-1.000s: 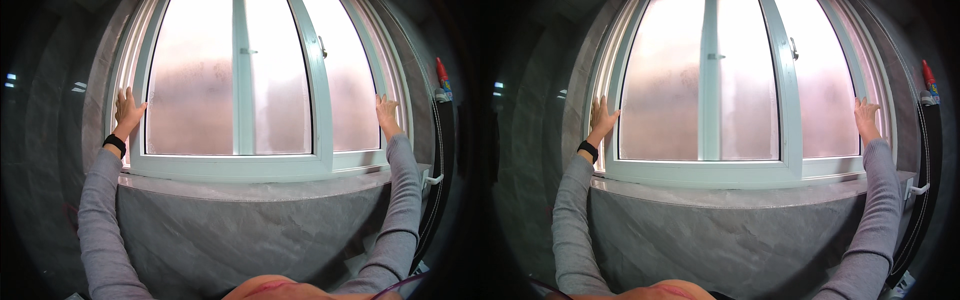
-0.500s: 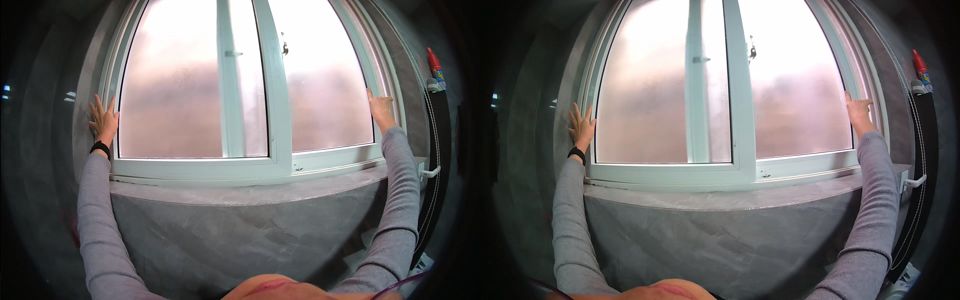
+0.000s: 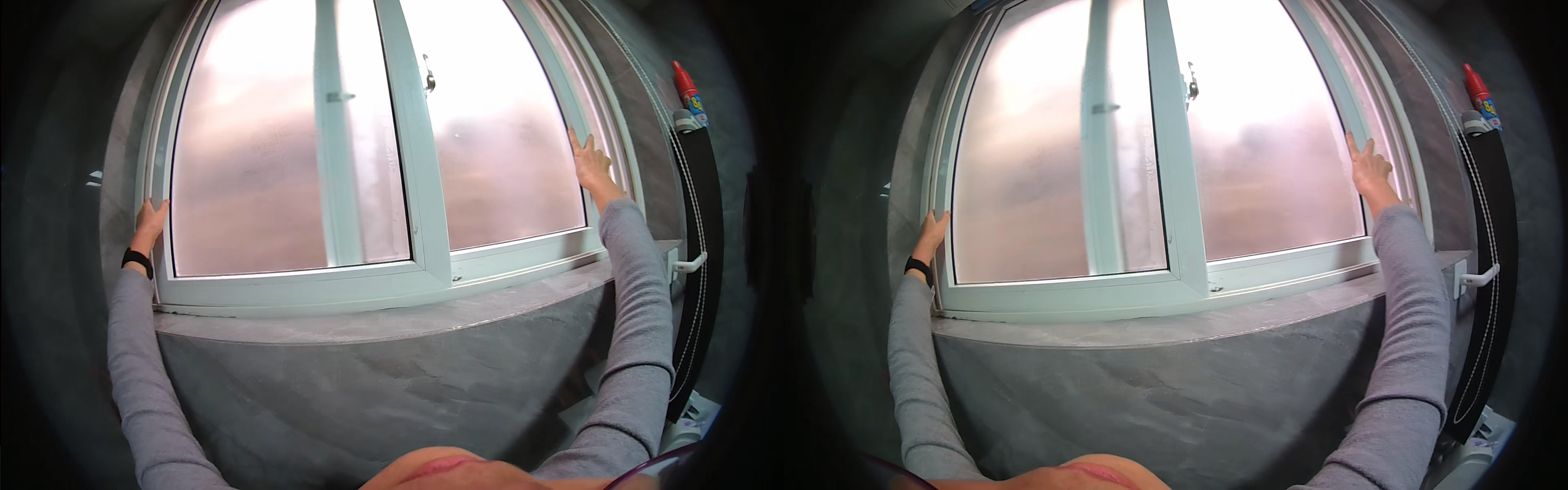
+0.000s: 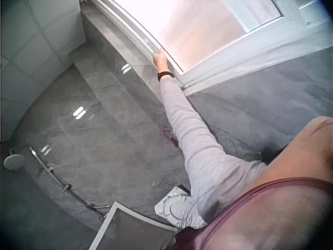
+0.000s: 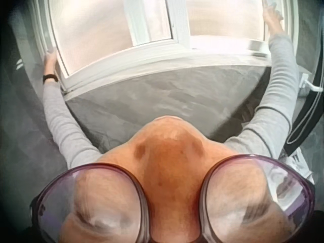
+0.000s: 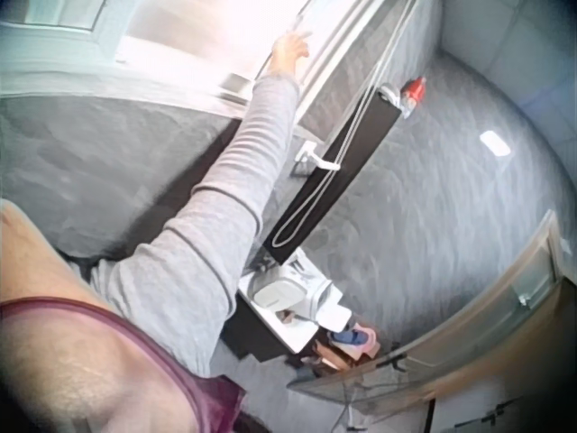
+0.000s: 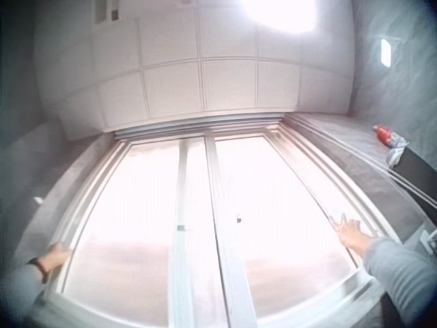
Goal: The person lifts and fits two white window sashes into a wall opening, aligning each pane into the frame and adjusting the edges. The person handles the sashes by hand, positioning them into the opening and pressing along the edges to seat them.
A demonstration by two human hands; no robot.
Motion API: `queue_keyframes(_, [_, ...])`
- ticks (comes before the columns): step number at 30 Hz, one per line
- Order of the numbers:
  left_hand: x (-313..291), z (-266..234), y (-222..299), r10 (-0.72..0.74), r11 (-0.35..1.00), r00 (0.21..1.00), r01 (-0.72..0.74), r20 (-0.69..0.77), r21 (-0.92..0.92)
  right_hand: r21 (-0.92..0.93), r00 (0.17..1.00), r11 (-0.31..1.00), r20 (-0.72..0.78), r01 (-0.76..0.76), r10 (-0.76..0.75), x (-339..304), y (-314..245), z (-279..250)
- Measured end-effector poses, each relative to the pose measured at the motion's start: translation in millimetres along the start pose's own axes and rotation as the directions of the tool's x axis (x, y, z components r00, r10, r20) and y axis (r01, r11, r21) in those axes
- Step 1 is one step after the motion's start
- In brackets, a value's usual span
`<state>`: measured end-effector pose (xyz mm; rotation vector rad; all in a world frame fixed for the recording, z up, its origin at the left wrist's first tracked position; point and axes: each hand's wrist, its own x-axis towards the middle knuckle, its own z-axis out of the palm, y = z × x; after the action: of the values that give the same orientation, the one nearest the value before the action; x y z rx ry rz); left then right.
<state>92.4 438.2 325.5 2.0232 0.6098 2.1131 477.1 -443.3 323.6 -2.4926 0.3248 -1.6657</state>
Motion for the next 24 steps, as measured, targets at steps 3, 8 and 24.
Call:
queue_keyframes(3, [-14.2, -3.7, 15.0, 0.020, 0.986, 0.996, -0.034, 0.086, 0.166, -0.330, 0.999, 0.943, 0.020, 0.043, -0.039, -3.1, -9.1, -16.5])
queue_keyframes(8, [-31.6, -0.7, 38.1, -0.001, 0.947, 0.996, -0.028, 0.088, 0.321, -0.453, 0.994, 0.892, -0.091, 0.016, -0.065, -10.2, -17.6, -33.9])
queue_keyframes(24, [-61.5, -3.1, 63.8, 0.136, 0.902, 0.991, -0.131, 0.018, 0.412, -0.843, 0.988, 0.520, 0.153, 0.136, -0.010, 34.3, -9.4, -5.8])
